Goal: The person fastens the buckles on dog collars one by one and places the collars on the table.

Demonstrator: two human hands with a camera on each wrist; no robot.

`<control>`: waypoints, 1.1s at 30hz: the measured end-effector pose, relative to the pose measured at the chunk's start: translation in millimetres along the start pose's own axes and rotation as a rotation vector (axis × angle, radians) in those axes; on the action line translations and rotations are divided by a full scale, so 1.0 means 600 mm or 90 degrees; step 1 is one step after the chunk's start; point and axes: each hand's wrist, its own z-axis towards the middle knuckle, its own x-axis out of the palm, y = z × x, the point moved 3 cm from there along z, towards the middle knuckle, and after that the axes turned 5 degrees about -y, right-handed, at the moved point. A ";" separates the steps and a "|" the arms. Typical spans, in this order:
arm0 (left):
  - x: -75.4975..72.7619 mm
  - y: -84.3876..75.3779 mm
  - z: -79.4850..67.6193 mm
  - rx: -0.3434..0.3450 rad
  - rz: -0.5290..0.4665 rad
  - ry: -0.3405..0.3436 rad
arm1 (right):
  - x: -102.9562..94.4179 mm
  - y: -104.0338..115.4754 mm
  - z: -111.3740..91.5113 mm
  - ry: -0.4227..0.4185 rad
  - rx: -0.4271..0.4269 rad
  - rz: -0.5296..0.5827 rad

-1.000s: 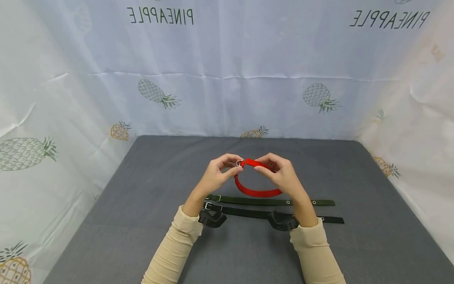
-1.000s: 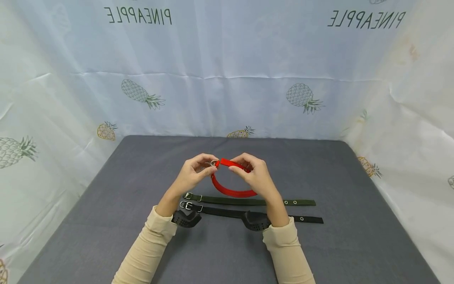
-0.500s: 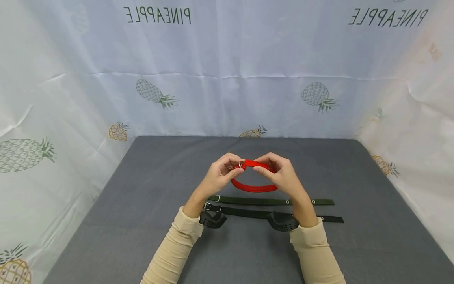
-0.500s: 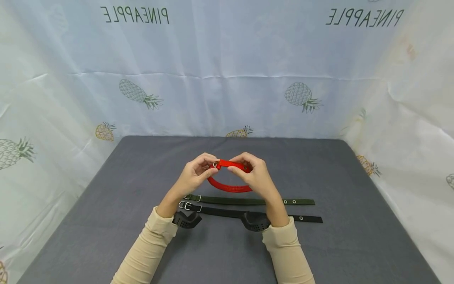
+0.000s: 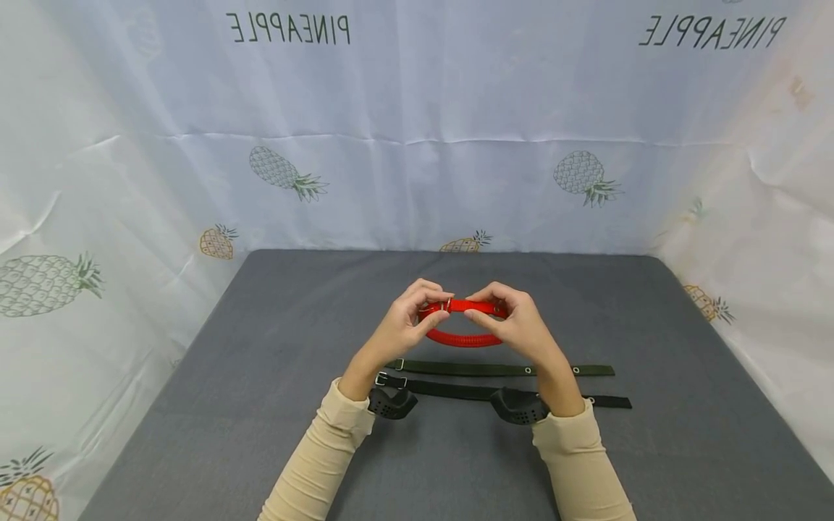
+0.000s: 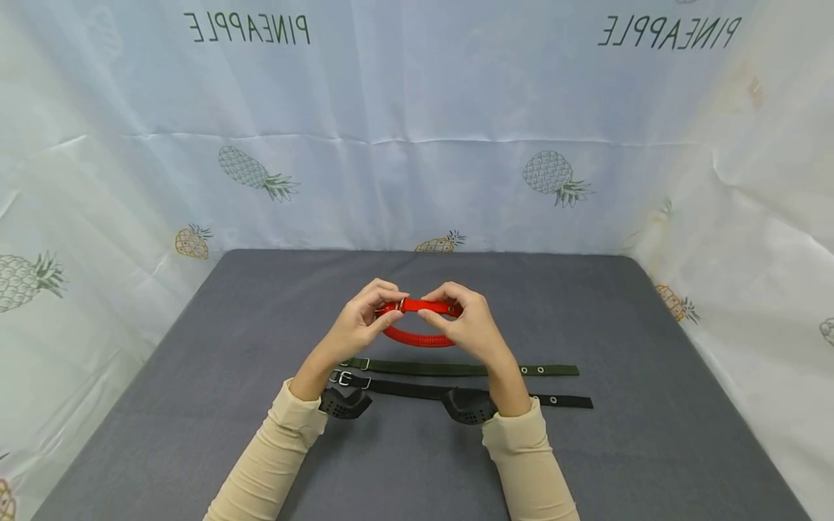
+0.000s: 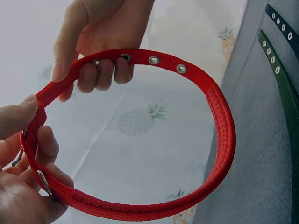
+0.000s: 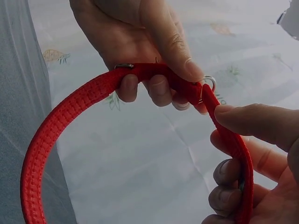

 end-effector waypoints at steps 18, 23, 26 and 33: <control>0.005 0.003 -0.002 -0.003 0.008 -0.006 | 0.017 0.001 0.000 0.039 0.015 -0.022; 0.009 0.003 -0.002 -0.033 0.019 -0.026 | 0.028 0.001 0.000 0.027 0.028 -0.023; 0.013 0.003 -0.002 -0.043 0.021 -0.027 | 0.035 -0.002 0.002 0.026 0.040 -0.019; 0.014 0.003 0.000 -0.040 0.005 -0.037 | 0.032 0.001 0.002 0.018 0.031 0.000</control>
